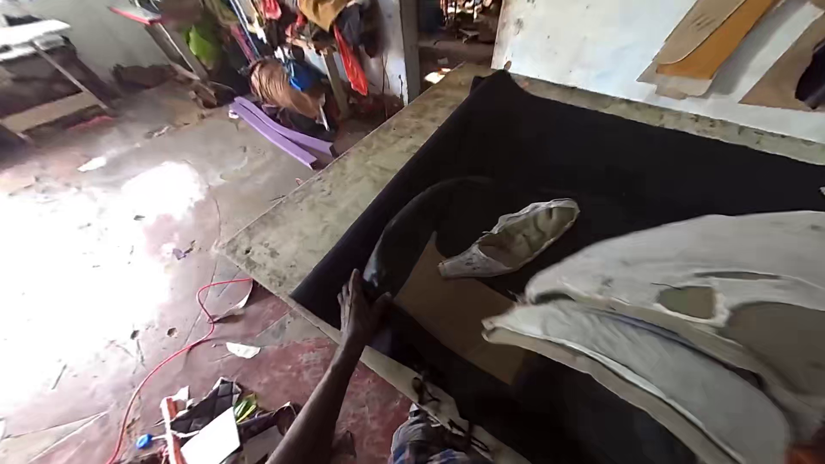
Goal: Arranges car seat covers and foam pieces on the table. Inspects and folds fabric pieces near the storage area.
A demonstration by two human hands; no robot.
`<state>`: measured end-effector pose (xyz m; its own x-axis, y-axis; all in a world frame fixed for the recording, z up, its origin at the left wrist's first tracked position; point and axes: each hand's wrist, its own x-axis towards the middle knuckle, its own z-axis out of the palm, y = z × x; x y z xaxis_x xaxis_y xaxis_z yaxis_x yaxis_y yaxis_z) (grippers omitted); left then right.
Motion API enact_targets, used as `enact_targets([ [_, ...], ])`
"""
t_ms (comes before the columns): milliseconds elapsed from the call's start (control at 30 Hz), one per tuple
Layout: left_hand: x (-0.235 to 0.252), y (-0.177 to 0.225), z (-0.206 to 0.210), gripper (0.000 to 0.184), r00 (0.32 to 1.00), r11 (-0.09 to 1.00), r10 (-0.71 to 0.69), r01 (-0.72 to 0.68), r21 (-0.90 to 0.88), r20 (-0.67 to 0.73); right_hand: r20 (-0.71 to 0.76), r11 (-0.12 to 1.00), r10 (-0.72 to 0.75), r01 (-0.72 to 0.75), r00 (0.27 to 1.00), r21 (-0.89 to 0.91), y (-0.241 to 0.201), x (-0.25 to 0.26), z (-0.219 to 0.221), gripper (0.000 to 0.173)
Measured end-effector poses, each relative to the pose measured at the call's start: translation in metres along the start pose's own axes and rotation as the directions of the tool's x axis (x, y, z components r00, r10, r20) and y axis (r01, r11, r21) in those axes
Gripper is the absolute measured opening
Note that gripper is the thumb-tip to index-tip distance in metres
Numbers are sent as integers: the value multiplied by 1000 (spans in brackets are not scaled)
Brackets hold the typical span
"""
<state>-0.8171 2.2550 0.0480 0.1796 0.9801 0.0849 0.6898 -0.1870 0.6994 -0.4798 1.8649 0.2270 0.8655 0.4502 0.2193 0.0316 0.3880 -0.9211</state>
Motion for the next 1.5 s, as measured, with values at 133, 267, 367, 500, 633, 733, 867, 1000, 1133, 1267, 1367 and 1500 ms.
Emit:
enact_targets([
  [133, 22, -8, -8, 90, 993, 972, -57, 79, -220, 107, -169, 930, 358, -335, 918, 153, 69, -10, 89, 25],
  [267, 31, -13, -18, 78, 975, 963, -77, 127, -237, 211, -273, 787, 565, -608, 779, -108, 153, -45, 94, 30],
  [367, 35, -17, -20, 75, 973, 980, -39, 82, -181, 229, -293, 767, 557, -617, 777, -178, 191, -64, 80, 48],
  [500, 34, -4, -20, 61, 977, 979, 202, -201, -28, 62, -307, 789, 533, -594, 789, -158, 195, -64, 80, 45],
  [633, 37, 32, -8, 46, 901, 936, 345, -313, -159, 263, -309, 816, 524, -571, 794, -84, 196, -64, 80, 42],
  [733, 52, 57, 17, 49, 829, 919, 374, -272, -285, 416, -333, 876, 459, -482, 824, 15, 167, -59, 91, 46],
  [867, 79, 95, 54, 51, 774, 909, 410, -307, -281, 481, -370, 960, 268, -279, 890, 25, 86, -45, 87, 38],
  [1000, 89, 139, 96, 63, 705, 875, 481, -425, -232, 521, -307, 997, 66, -54, 949, 50, 33, -44, 35, 35],
  [1133, 74, 179, 149, 75, 619, 854, 510, -446, -266, 598, -492, 994, 108, -104, 864, 35, 35, -65, -11, 30],
  [1267, 42, 197, 194, 93, 535, 827, 517, -513, -230, 668, -723, 935, 247, -354, 645, 4, 72, -108, -27, 38],
  [1367, 25, 202, 217, 87, 512, 798, 545, -559, -225, 664, -800, 906, 314, -413, 512, 91, 98, -139, -32, 39],
  [1500, 12, 218, 210, 87, 554, 843, 533, -414, -344, 639, -843, 914, 335, -365, 421, 181, 108, -165, -36, 51],
])
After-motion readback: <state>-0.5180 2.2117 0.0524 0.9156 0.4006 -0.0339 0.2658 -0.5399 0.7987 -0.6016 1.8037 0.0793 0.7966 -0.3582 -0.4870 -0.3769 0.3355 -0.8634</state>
